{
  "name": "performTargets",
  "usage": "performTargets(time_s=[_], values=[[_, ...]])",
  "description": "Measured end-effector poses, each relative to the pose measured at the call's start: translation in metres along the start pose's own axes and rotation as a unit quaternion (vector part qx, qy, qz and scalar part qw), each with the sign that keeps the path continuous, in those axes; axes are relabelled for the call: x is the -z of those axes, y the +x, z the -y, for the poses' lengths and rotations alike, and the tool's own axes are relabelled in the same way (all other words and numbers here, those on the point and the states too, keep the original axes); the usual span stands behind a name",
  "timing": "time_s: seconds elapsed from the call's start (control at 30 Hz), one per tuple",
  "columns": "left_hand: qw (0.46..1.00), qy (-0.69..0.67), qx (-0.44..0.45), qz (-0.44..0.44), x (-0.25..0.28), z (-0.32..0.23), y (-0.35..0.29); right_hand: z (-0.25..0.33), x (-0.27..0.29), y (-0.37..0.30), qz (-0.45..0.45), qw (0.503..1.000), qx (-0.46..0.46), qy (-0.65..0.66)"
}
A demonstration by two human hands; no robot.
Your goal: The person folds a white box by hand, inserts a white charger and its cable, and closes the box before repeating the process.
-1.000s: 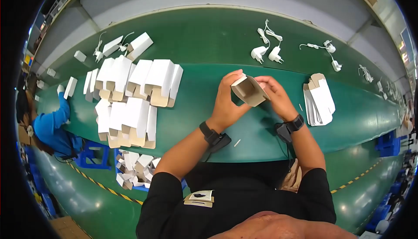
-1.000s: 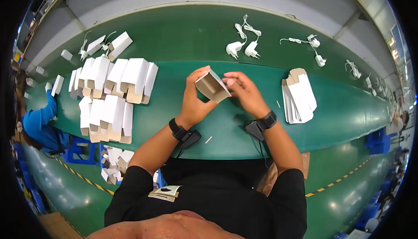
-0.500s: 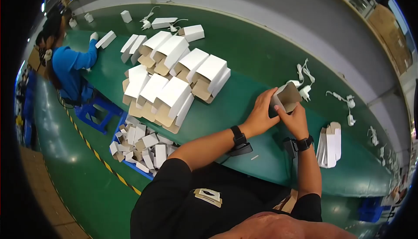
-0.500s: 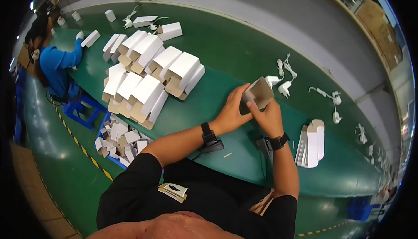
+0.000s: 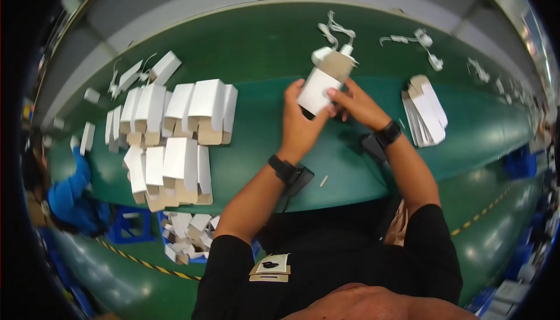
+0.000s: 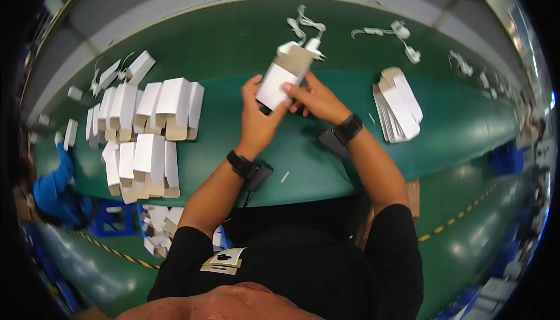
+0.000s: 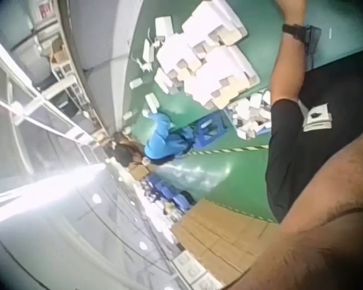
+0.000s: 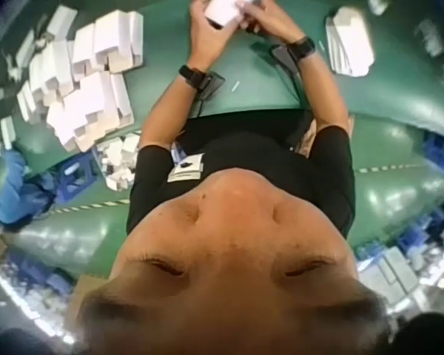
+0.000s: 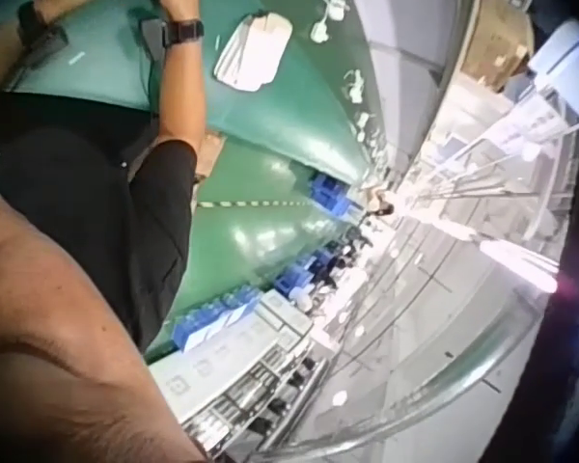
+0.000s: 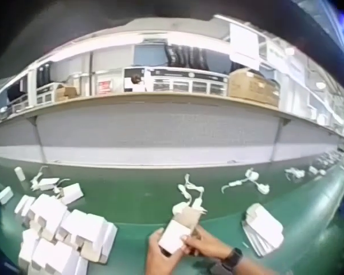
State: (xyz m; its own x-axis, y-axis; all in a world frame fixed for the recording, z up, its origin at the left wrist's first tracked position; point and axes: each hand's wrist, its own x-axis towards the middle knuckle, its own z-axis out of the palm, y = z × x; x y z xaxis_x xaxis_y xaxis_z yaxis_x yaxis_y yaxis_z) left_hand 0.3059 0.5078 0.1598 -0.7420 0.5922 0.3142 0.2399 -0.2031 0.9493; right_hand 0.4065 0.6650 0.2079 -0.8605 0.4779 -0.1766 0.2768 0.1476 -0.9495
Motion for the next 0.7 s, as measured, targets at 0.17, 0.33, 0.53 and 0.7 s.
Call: performTargets(time_s=[0.17,0.33,0.53,0.7], values=[[0.987,-0.041,0.133,-0.074,0.010,0.004,0.021,-0.020,0.076,-0.045,-0.155,0.958,0.101,-0.221],[0.980,-0.097,0.140,-0.107,0.024,0.038,0.061,-0.046,0.138,-0.116,-0.392,0.612,0.107,-0.678],[0.971,0.191,-0.015,-0.141,0.011,0.057,0.147,-0.064,0.147,-0.130,-0.332,0.698,0.025,-0.634],[0.945,0.304,0.055,-0.107,0.015,0.052,0.138,-0.050,0.170,-0.143,-0.362,0.667,0.015,-0.650]])
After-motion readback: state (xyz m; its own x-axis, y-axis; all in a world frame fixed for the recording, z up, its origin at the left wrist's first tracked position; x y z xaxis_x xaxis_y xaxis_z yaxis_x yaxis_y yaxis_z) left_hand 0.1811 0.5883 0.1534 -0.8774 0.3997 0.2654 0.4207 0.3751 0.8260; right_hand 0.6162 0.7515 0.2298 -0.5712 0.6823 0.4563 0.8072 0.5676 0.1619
